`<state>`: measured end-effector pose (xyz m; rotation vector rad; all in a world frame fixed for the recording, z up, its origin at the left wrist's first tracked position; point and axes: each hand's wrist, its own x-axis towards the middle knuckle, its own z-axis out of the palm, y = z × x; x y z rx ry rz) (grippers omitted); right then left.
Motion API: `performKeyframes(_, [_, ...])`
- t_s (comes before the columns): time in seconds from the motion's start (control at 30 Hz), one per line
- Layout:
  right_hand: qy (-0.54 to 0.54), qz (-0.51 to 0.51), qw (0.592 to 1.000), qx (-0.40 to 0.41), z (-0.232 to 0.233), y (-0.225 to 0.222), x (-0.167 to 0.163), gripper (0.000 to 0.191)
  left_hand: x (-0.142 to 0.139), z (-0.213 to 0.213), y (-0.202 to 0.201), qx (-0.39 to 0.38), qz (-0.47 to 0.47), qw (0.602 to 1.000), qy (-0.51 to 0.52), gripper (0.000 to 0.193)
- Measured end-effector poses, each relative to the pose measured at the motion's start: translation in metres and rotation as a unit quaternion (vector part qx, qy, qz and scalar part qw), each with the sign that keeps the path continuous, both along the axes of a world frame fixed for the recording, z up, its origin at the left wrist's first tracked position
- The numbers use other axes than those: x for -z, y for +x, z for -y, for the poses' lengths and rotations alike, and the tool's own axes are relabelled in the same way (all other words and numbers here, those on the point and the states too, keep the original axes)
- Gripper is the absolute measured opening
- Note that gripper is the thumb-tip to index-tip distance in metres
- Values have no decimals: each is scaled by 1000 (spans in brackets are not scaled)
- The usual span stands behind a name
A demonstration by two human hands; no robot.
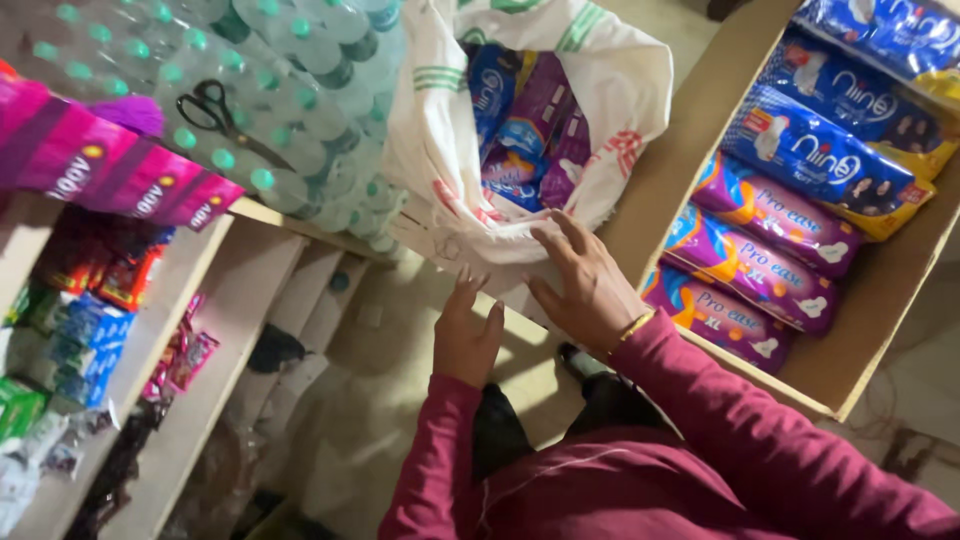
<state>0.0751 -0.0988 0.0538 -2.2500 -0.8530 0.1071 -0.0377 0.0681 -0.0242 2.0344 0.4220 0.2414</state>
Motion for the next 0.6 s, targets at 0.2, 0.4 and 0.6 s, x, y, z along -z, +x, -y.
performKeyframes(0.2, [-39, 21, 999, -16, -74, -30, -3, 53, 15, -86, -11, 27, 47, 998, -7, 46])
performKeyframes(0.4, [-12, 2, 1000, 1, -139, -50, -4, 47, -12, -141, -22, 43, -6, 998, -34, 49])
performKeyframes(0.6, [-7, 18, 999, 37, -144, -43, -3, 47, -28, -149, -5, 86, 5, 996, -14, 45])
